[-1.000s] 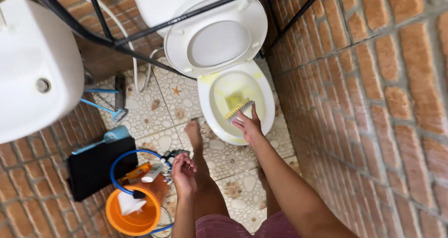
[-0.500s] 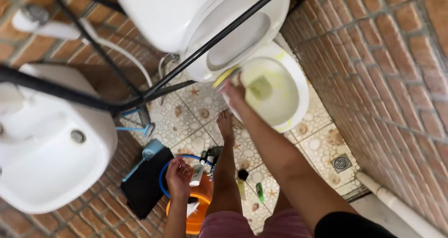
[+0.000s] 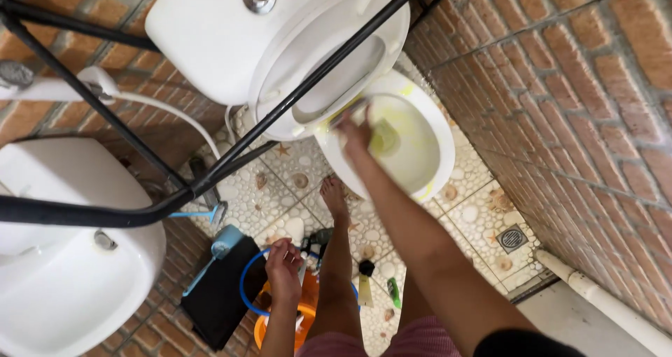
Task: The person scrubs the toilet tank lid, seat, and bowl using a handheld brush and a handheld bidet sprayer. They rinse the surfaces with water from the sprayer and continue scrubbing the interior of the bowl.
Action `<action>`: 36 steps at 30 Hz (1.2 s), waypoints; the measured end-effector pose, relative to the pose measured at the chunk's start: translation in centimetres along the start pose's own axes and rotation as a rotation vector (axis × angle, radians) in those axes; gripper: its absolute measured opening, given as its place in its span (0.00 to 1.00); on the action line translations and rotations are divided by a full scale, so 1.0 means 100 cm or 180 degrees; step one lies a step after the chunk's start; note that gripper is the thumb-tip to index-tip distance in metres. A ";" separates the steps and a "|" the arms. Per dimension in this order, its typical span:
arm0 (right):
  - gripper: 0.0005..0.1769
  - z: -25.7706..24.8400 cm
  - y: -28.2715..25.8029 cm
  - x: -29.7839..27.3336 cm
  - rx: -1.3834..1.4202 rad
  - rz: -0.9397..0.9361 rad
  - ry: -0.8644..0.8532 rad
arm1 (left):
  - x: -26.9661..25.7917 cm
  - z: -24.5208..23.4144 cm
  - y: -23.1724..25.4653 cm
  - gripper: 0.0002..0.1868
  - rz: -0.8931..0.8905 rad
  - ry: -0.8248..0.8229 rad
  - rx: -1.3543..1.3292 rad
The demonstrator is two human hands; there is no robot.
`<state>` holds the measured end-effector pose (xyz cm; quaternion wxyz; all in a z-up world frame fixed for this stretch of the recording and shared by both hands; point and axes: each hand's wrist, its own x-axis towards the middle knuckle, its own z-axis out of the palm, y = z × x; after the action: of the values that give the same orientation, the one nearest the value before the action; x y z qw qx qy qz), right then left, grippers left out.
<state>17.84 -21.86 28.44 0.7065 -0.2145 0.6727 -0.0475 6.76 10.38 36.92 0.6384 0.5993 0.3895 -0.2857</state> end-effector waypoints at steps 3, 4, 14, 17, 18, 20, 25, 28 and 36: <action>0.50 -0.023 -0.032 0.047 0.0344 -0.1175 0.0128 | 0.001 -0.015 -0.008 0.06 0.0086 -0.0196 -0.0243; 0.51 -0.023 -0.036 0.049 0.0362 -0.1280 0.0182 | 0.004 -0.021 -0.013 0.05 0.0110 -0.0169 -0.0287; 0.53 -0.030 0.059 0.139 0.0357 -0.1647 0.0035 | 0.013 -0.029 -0.078 0.03 0.0005 0.0492 -0.0901; 0.53 -0.045 -0.040 0.120 0.0415 -0.1957 -0.0100 | -0.012 -0.021 -0.086 0.01 0.0255 0.0484 -0.0949; 0.53 -0.030 -0.041 0.116 0.0372 -0.1978 -0.0185 | -0.004 -0.017 -0.094 0.01 0.0289 0.0509 -0.1035; 0.51 -0.029 -0.023 0.099 0.0289 -0.1358 0.0114 | -0.016 -0.022 -0.123 0.03 0.0424 0.0660 -0.1312; 0.54 0.009 0.078 0.019 -0.0057 -0.0649 -0.0581 | -0.036 0.007 -0.151 0.03 0.0015 0.0980 -0.1510; 0.55 -0.001 0.065 0.024 0.0132 -0.0337 -0.0636 | -0.048 0.014 -0.161 0.03 0.0034 0.1129 -0.1679; 0.54 -0.066 -0.044 0.011 -0.0967 -0.2256 0.0121 | -0.068 0.023 -0.181 0.06 -0.0062 0.1306 -0.2044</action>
<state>12.49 -27.76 29.03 0.5939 -0.5350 0.5692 -0.1925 -11.52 5.23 32.77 0.6996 0.4098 0.5846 -0.0292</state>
